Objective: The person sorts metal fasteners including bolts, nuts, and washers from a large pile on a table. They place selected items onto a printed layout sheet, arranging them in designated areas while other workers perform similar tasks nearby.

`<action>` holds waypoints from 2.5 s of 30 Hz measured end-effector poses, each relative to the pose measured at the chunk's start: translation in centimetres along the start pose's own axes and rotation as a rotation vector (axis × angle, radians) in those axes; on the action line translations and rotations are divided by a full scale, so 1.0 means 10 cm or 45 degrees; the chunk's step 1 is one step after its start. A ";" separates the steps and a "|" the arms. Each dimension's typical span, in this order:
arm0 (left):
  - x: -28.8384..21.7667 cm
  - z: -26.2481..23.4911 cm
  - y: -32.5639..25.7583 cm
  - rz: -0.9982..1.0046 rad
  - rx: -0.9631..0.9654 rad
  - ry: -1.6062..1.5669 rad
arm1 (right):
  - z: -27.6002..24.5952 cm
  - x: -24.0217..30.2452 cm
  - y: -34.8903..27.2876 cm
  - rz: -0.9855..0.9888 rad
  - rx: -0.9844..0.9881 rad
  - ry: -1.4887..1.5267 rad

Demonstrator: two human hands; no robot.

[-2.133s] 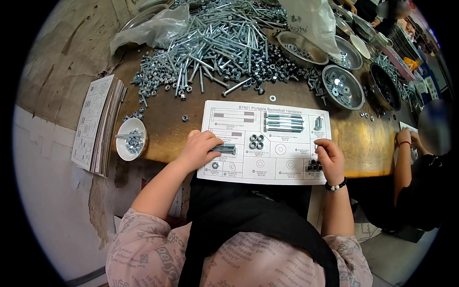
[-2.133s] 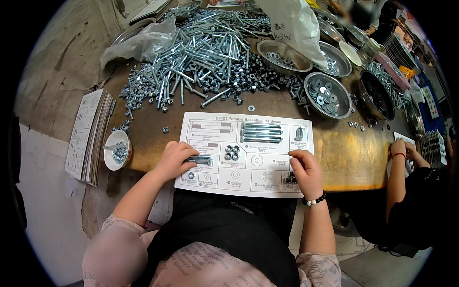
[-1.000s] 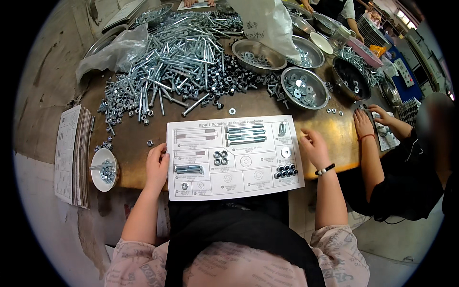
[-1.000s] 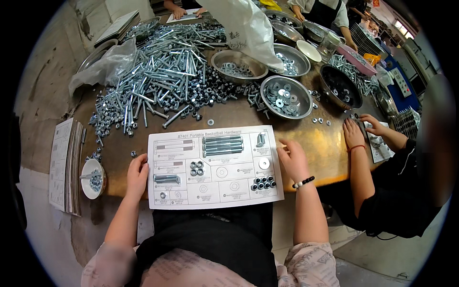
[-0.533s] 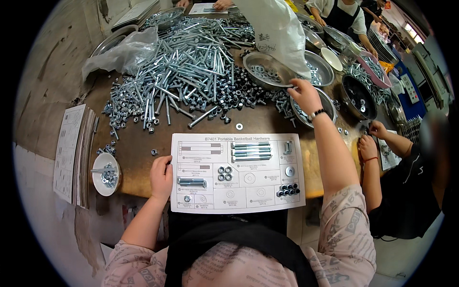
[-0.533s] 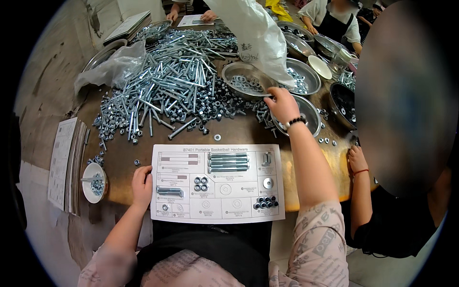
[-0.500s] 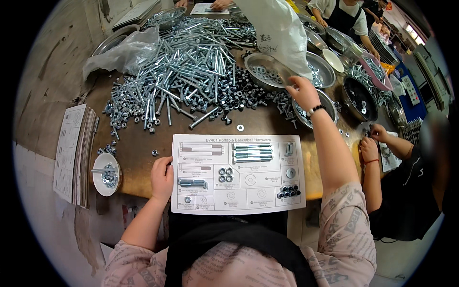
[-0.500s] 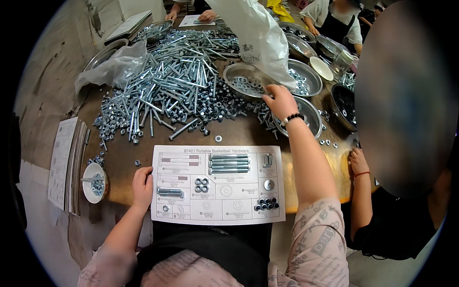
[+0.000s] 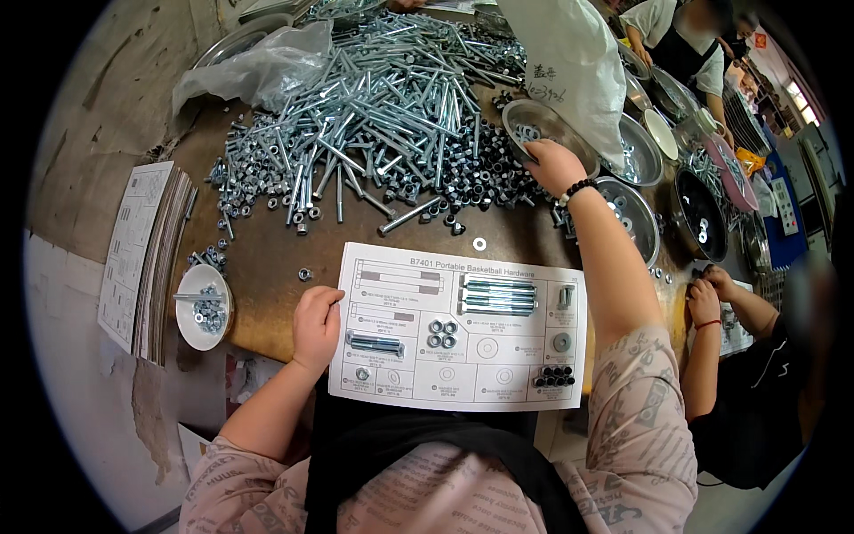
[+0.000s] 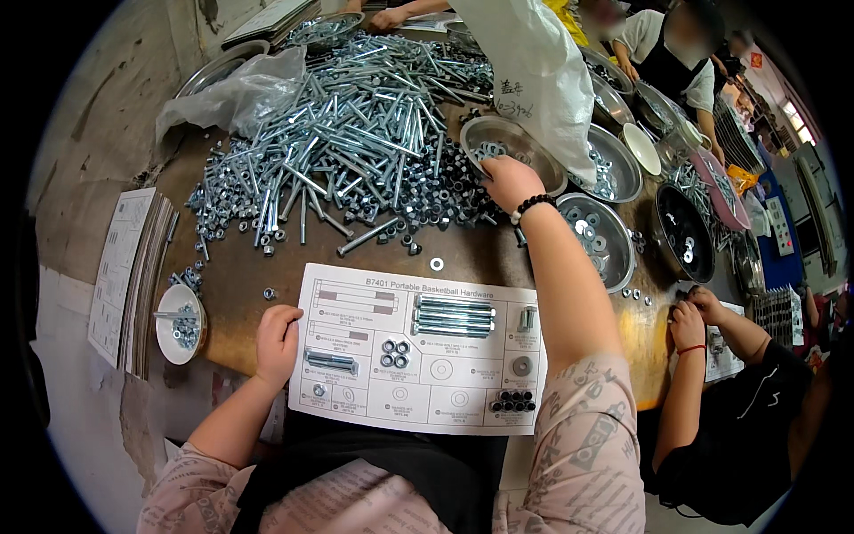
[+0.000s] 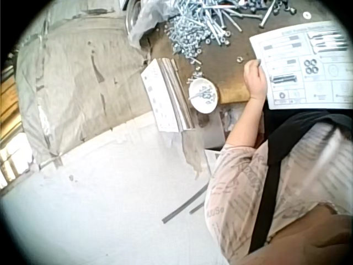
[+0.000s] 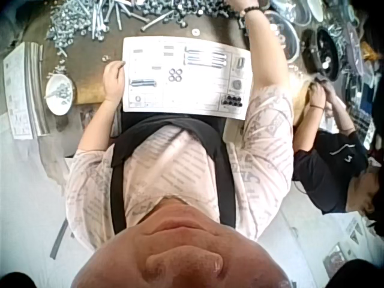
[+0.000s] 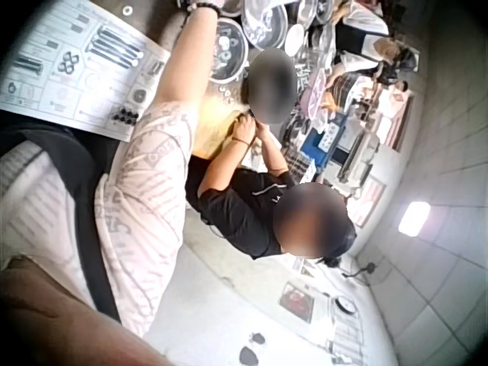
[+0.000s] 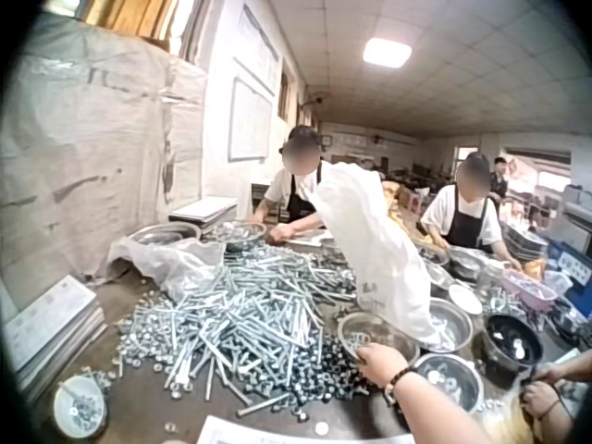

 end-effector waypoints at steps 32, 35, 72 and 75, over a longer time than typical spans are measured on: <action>0.05 0.02 -0.04 -0.065 0.021 0.092 | 0.03 1.09 -0.17 -0.393 -0.032 0.107; 0.04 0.03 -0.02 -0.091 0.036 0.069 | -0.07 0.80 0.16 -0.210 -0.100 0.069; 0.12 -0.09 -0.07 -0.123 -0.113 -0.141 | 0.17 1.46 -1.11 0.348 0.266 2.772; -0.06 -0.11 -0.06 -0.066 -0.105 -0.329 | 0.17 1.67 -1.47 0.329 0.371 2.930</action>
Point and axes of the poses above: each hand's wrist, its own y-axis towards the middle knuckle, its own z-axis out of the palm, x = y × z, the point moved 9 cm from there along y, towards the middle knuckle, and after that the axes turned 1 degree about x, right-handed, at the moved point
